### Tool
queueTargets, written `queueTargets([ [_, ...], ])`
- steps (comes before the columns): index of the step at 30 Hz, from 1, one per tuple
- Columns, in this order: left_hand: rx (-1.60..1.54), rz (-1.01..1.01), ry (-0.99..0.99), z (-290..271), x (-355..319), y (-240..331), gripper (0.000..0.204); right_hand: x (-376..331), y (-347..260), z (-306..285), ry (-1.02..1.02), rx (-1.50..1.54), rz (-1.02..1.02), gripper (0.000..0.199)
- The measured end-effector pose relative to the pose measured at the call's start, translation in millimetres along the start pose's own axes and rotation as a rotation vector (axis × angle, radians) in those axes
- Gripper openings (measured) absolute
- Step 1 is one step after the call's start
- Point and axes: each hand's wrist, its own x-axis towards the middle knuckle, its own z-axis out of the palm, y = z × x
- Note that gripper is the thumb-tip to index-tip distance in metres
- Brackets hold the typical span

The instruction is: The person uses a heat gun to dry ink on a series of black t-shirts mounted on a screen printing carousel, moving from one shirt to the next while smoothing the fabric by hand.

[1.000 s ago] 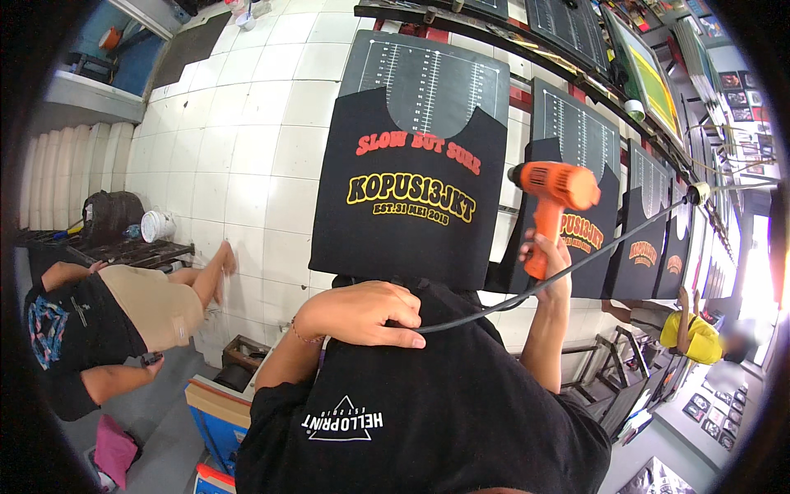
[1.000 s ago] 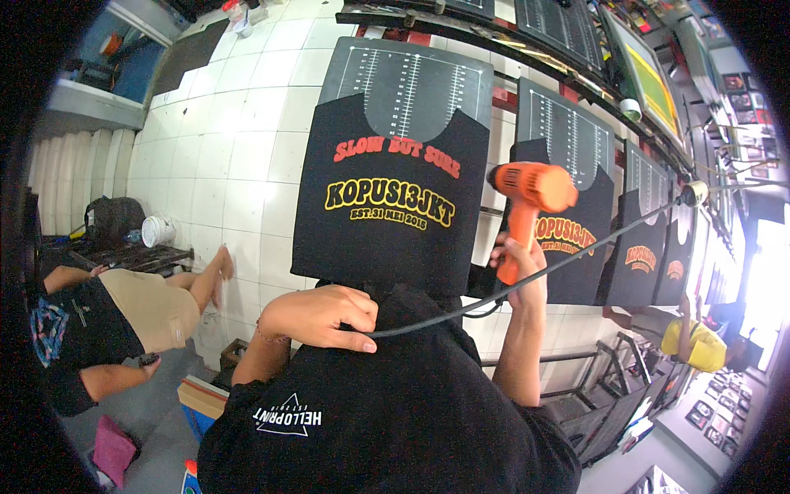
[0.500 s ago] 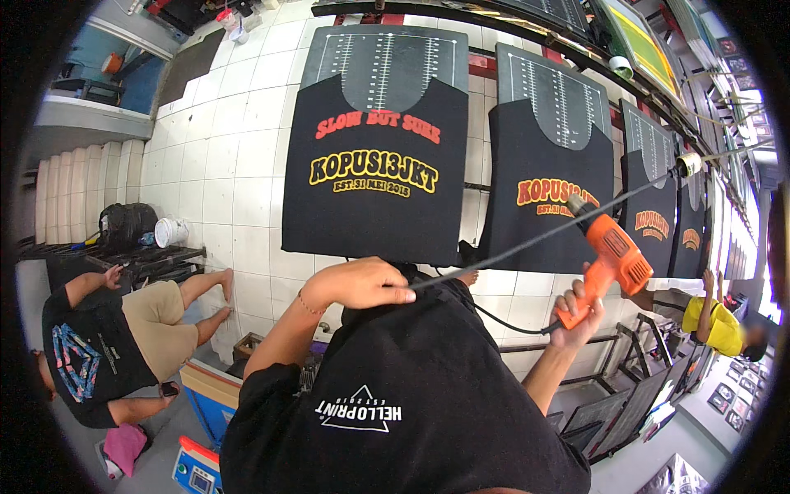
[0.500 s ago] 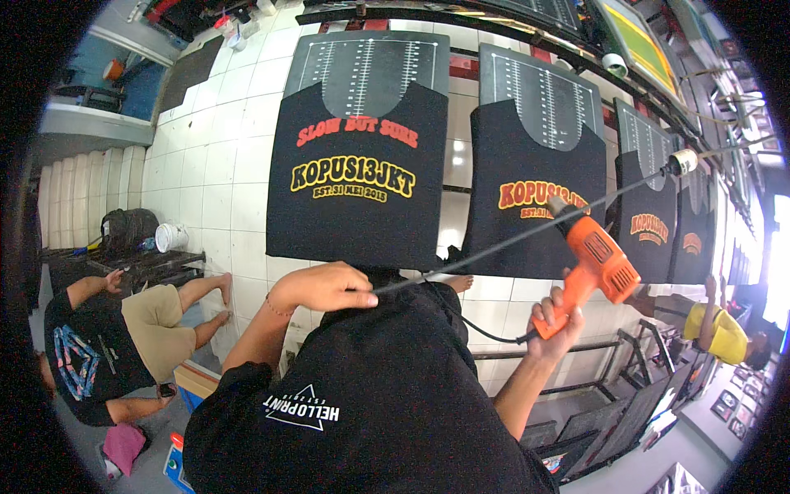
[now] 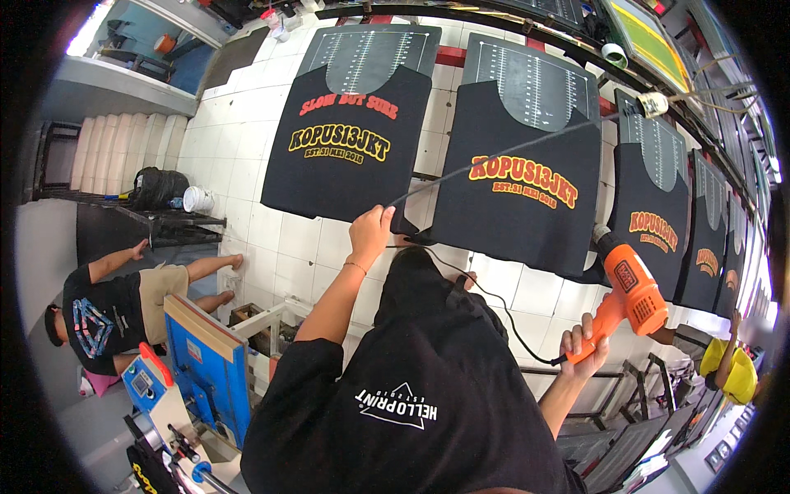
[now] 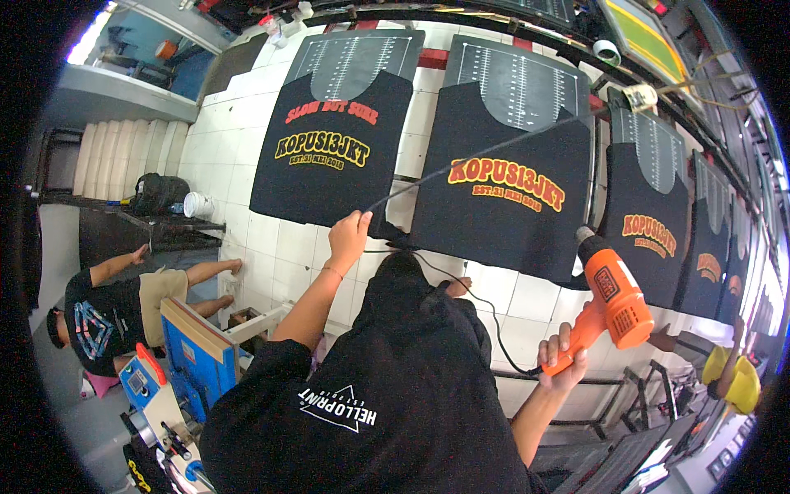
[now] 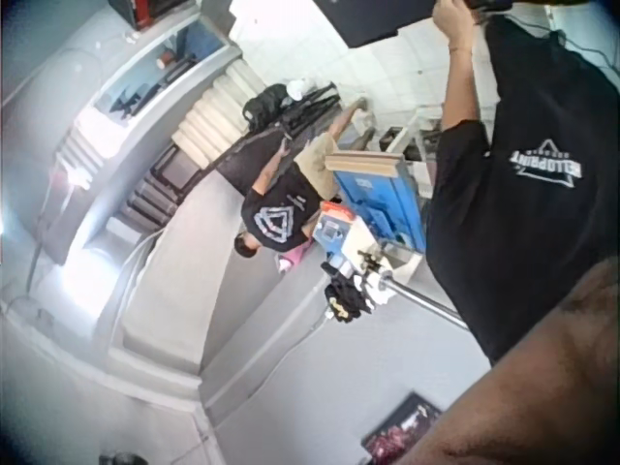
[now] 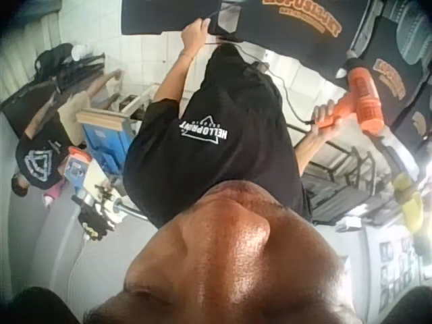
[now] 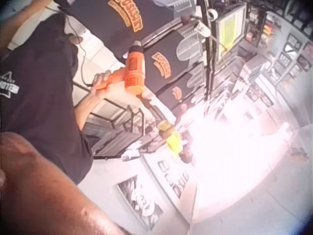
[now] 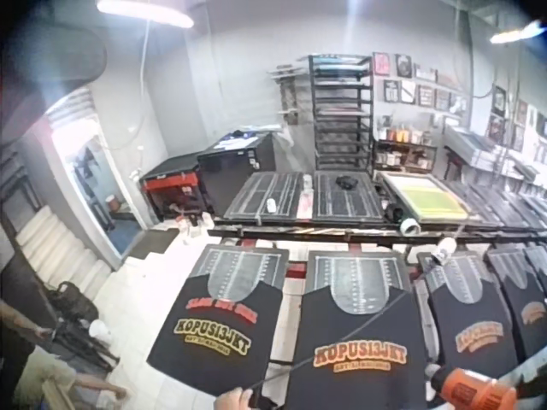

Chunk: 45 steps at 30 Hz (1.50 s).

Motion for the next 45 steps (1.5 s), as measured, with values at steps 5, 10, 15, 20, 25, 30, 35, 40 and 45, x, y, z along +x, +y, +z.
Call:
queueTargets([
  [5,0.138,-0.03,0.206,18,-4,9,0.041,5,-28,-19,0.018,-0.161,0.095,0.081],
  [10,0.206,-0.068,0.3,28,-3,15,0.04,19,-39,-13,0.022,-0.257,0.106,0.081],
  [15,0.212,-0.148,0.31,34,0,15,0.041,27,-48,-3,0.12,-0.311,0.101,0.069],
  [20,0.228,-0.129,0.344,38,0,12,0.04,45,-59,-8,0.151,-0.322,0.09,0.068],
  [25,0.193,-0.11,0.364,39,2,8,0.04,67,-63,8,0.203,-0.319,0.089,0.069],
  [30,0.197,-0.119,0.364,37,2,10,0.04,78,-67,8,0.228,-0.278,0.072,0.058],
  [35,0.173,-0.163,0.353,35,2,14,0.04,84,-71,8,0.267,-0.305,0.036,0.046],
  [40,0.14,-0.15,0.37,34,3,14,0.039,93,-76,17,0.259,-0.327,0.001,0.048],
  [45,0.147,-0.161,0.37,32,2,17,0.038,96,-76,20,0.264,-0.353,0.001,0.052],
])
